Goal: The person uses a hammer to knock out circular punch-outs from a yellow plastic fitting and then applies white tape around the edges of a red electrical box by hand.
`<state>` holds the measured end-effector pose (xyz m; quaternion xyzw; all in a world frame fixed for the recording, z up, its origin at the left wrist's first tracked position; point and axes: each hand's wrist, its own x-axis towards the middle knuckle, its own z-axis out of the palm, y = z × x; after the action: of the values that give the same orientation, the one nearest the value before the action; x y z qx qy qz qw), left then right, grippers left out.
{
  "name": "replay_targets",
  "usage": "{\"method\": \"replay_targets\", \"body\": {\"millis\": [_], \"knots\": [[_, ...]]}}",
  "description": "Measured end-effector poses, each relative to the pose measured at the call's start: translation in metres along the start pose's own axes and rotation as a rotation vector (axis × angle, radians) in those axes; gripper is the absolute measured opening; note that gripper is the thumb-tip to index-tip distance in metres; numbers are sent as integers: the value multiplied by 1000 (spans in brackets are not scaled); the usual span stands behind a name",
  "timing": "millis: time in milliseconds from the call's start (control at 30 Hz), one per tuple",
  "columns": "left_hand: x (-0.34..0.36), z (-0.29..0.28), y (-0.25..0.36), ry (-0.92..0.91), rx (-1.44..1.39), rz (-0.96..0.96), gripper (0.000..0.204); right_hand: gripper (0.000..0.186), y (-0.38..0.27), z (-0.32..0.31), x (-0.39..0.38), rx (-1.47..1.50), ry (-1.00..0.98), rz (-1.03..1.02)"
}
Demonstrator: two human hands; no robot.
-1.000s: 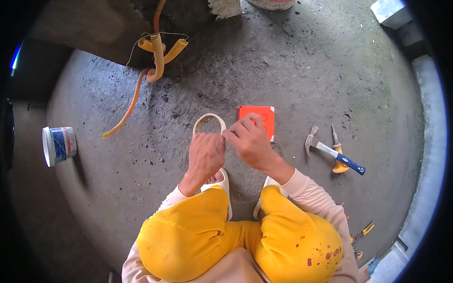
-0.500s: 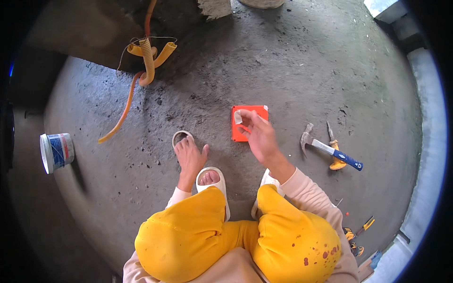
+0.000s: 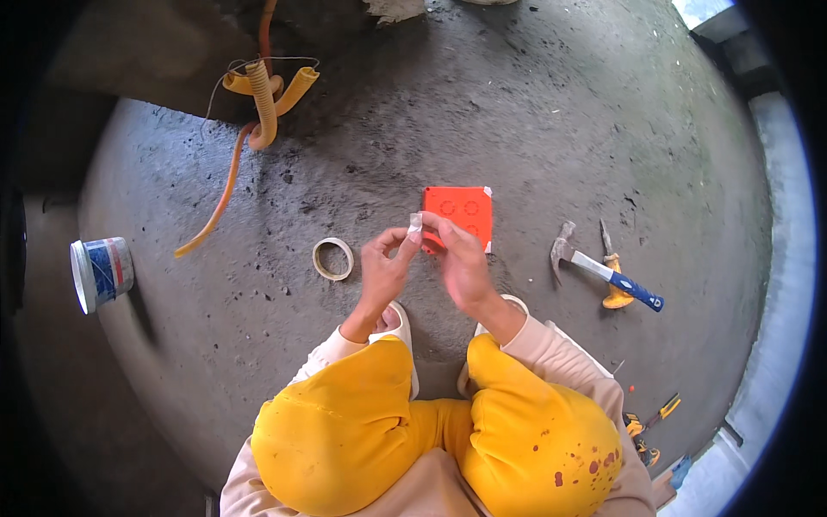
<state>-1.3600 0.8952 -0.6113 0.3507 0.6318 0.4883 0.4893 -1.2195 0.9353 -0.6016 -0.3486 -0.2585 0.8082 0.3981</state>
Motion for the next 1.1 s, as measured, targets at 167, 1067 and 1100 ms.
{"method": "replay_targets", "body": {"millis": [167,1067,1100], "knots": [[26,-19,-5,-133,198,31,19,46,-9,-17,34,-258,457,-139],[112,1,-47,-209,469,23,24,16,-13,-36,102,-1269,208,-163],[113,0,-48,-207,493,23,24,16,-11,-36,103,-1268,206,-161]]}}
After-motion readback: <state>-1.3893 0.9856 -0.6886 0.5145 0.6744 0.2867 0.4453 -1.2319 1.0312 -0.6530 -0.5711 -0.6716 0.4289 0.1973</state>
